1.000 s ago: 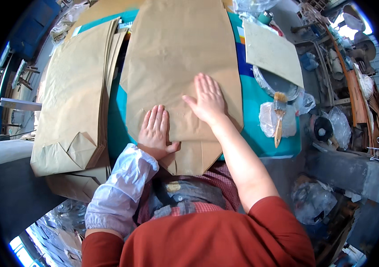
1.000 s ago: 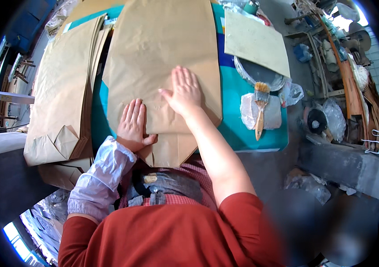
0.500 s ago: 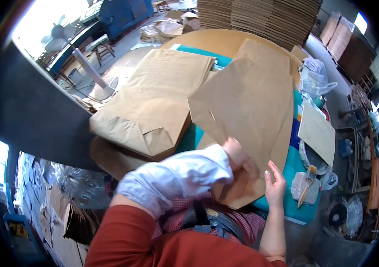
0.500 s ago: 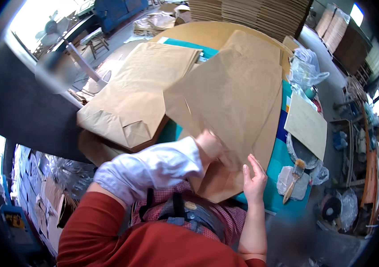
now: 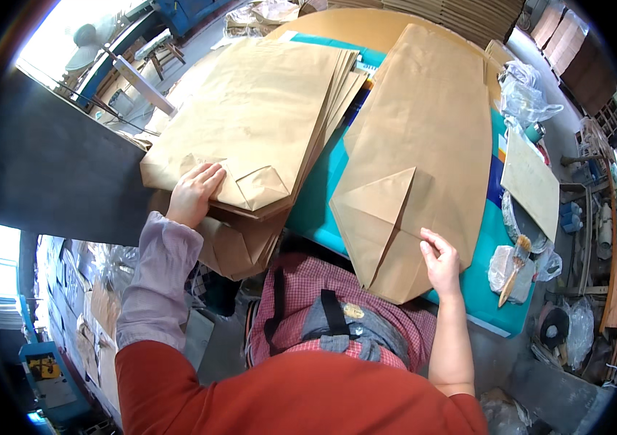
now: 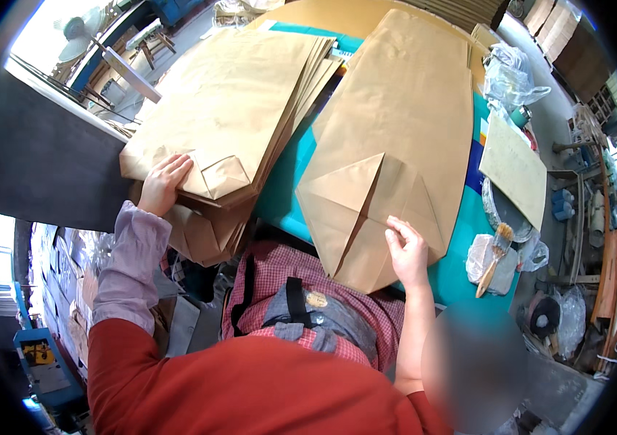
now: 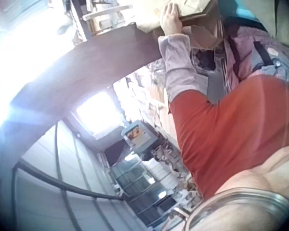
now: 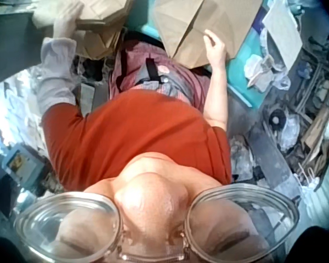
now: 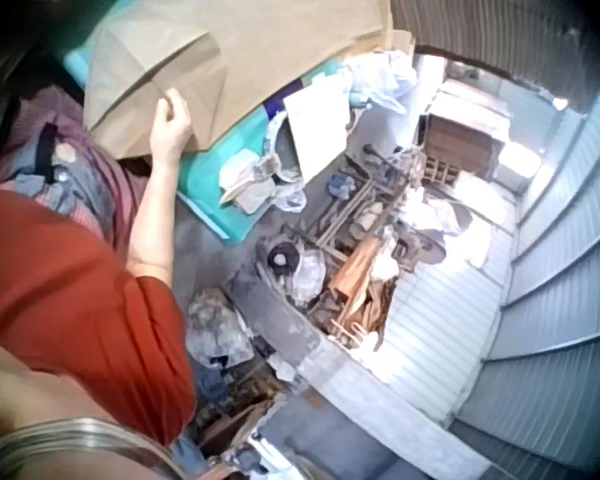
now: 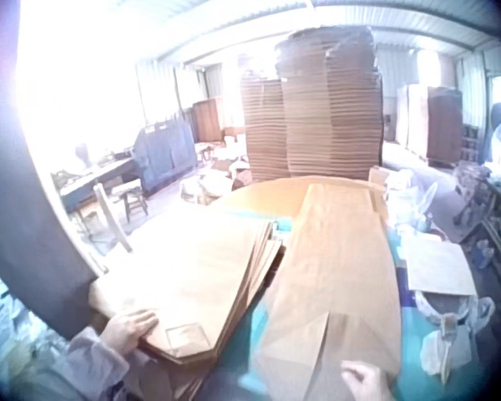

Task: The person folds brown paper sheets on a workbench, using a brush to apply adhesive to the edges and pressing the folds to secure them. The person repeatedly folds and stacks the finished sheets.

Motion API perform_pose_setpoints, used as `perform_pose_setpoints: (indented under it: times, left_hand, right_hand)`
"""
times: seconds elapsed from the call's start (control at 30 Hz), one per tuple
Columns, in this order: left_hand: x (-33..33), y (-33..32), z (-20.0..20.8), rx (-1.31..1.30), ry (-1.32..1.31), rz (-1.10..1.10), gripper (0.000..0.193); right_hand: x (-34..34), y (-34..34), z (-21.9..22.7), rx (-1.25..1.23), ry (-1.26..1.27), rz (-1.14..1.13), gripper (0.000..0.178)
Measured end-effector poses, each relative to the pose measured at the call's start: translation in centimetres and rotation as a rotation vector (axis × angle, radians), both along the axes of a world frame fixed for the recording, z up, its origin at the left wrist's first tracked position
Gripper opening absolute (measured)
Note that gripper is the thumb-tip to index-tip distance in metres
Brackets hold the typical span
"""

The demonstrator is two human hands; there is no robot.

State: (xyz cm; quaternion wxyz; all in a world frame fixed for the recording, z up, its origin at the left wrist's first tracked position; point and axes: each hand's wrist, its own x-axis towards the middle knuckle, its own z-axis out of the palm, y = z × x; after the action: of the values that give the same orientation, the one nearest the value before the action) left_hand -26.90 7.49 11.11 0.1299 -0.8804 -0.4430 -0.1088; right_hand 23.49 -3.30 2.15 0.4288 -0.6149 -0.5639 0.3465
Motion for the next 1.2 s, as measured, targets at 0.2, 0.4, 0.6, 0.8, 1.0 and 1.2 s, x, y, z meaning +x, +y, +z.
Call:
perform_pose_setpoints:
  times: [0.2,0.4,0.6,0.8,1.0,1.2]
  left_hand:
    - [4.7,-0.4,3.7,-0.255,0.18,0.202,0.058]
    - [21.2,-2.0,2.0,-0.795,-0.184,-0.107,0.049]
    - [30.8,6.5,-9.0,-0.573,-0.327,0.042,0.037]
    - [27.6,7.9,-9.7,-0.66,-0.041,-0.066,0.017]
    - [30.7,0.0,-9.7,-0.147,0.081,-0.142,0.052]
    - [30.2,-1.6,-9.8,-0.6,-0.092,-0.221,0.09]
  right_hand:
    - [2.9,-0.6,1.3,0.086,-0.036,-0.034,0.024]
    - [8.3,1.2,0.1,0.006,-0.621,-0.11,0.046]
    - [7.2,6.0,-1.2,-0.155,-0.61,-0.105,0.04]
    - [9.3,5.2,-0.3,0.129,-0.838,0.215,0.015]
    - [5.2,1.7,-1.3,0.177,-1.001,0.189,0.056]
    - [0.4,1.5,-1.8,0.014,-0.89,0.304,0.101]
